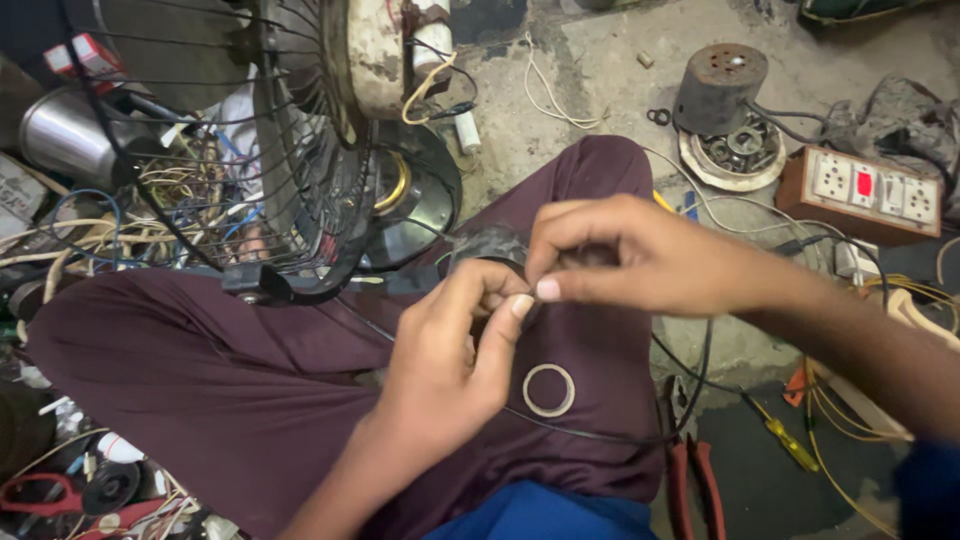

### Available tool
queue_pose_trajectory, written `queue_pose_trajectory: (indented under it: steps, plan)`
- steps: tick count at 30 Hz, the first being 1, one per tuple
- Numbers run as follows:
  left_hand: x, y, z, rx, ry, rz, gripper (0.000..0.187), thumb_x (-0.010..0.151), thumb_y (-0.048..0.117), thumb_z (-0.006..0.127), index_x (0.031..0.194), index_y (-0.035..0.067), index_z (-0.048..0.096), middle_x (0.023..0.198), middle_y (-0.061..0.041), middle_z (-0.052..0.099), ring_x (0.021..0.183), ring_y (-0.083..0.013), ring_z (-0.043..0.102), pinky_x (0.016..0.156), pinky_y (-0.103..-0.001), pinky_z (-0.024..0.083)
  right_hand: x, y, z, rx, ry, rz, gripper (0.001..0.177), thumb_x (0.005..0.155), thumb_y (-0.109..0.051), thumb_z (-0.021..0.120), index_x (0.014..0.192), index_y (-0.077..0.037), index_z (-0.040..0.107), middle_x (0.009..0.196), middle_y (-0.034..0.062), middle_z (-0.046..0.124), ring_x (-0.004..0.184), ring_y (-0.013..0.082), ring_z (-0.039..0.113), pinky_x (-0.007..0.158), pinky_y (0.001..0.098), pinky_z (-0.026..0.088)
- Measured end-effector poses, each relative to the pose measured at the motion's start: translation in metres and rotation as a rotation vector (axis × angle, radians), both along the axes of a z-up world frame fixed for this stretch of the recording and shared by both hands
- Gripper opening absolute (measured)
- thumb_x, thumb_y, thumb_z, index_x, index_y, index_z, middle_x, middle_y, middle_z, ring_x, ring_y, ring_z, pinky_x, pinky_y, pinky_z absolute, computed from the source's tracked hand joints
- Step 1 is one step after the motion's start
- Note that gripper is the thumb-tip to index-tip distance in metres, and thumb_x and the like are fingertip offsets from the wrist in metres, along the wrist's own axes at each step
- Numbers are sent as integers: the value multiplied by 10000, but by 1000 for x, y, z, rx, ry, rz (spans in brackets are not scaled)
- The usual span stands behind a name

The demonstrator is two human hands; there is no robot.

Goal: The person repairs a table fan by stripping and connecting electrical wires, applying electrical tape to the connections, and fitting a plastic motor cover onto the assembly.

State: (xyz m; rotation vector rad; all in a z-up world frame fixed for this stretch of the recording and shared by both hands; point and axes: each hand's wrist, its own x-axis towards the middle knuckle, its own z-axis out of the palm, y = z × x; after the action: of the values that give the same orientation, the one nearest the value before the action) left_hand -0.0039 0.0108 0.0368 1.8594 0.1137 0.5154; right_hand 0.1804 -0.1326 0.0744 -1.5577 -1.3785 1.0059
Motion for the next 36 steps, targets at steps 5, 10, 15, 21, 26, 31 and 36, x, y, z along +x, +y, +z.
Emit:
queue_pose_trajectory:
  steps: [5,10,15,21,26,31,36]
  plan:
    - [10,4,-5,78,109,-122,92,961,94,664,988,18,621,766,-69,646,664,-121,622,609,-265,489,-2,-9,-21,-202,428,-141,82,872,-75,709,881,0,676,910,30,609,903,99,557,811,278,429]
    - [22,12,-32,-381,314,-468,122,991,112,666,926,14,633,764,49,545,687,-33,471,571,-239,404,-18,-19,-23,-52,2,-68,126,806,-61,709,833,-22,592,914,36,529,892,157,516,770,305,407]
    - [31,36,-42,-702,432,-793,147,1015,137,625,967,5,671,745,61,554,656,-20,444,566,-210,342,-14,-23,4,287,-623,166,190,765,-59,711,851,-35,543,891,118,501,858,321,494,742,391,409]
    - [14,38,-35,-676,349,-625,187,1033,194,646,1008,10,667,769,43,614,678,-24,530,603,-204,420,16,-29,12,366,-1065,-103,257,791,-53,778,1004,-21,637,1049,130,611,889,295,584,750,385,478]
    - [18,30,-33,-656,379,-486,198,988,221,669,1016,25,683,730,20,651,598,-27,534,525,-200,425,-29,-56,-33,227,-427,-452,267,894,-24,719,1154,-55,664,1090,92,638,821,131,613,705,249,497]
    - [21,34,-33,-678,387,-449,213,988,224,668,1054,21,681,743,2,660,599,-41,541,531,-203,431,-44,-67,-69,-76,-323,-457,274,850,-127,718,1107,-51,660,951,85,692,743,154,677,611,283,517]
    - [21,25,-29,-740,298,-478,212,1045,196,624,1148,12,638,866,-11,640,749,-50,582,653,-208,466,-11,-115,-116,-893,-705,-182,413,895,-470,669,1077,-101,707,918,160,740,883,357,714,782,444,541]
